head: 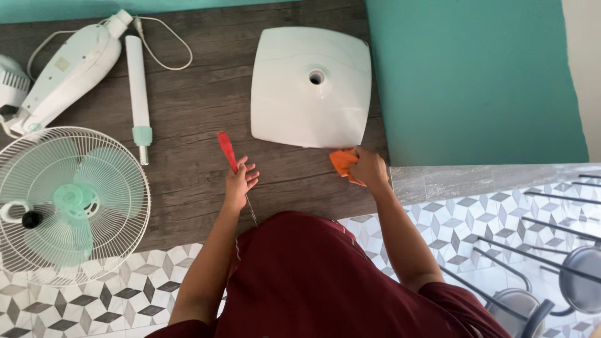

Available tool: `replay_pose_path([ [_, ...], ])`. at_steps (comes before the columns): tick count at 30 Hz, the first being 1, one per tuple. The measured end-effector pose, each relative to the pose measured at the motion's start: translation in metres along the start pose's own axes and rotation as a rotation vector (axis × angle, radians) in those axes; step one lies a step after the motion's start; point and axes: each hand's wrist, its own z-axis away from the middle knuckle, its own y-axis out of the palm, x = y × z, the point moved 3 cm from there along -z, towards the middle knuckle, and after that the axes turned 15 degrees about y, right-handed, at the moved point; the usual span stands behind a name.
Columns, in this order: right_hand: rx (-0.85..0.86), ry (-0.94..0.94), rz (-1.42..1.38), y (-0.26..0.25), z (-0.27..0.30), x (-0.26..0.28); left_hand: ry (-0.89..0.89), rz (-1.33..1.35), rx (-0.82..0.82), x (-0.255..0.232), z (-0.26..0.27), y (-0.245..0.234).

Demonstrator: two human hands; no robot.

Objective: The person assembles a standing fan by first securing the base with a screwdriver, then attaching the stand pole, and finally mounting the fan head with blades and securing the front grille. The person uses a screwdriver and a cloth during the process.

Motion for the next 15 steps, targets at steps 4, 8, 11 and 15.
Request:
replay_pose_path([
  [4,0.453,0.096,-0.42,0.002,0.011,0.023,-0.027,-0.001,0.044,-0.009,0.011,0.005],
  [8,0.698,0.357,-0.728,0.011,0.01,0.009,-0.152,0.229,0.144,-0.021,0.003,0.035],
  [11,0.93,0.511,-1.245,0.025,0.01,-0.016,-0.225,0.476,0.224,-0.022,-0.005,0.062],
  [15,0.987,0.542,-1.443,0.043,0.007,-0.045,-0.222,0.474,0.114,-0.012,-0.027,0.092],
])
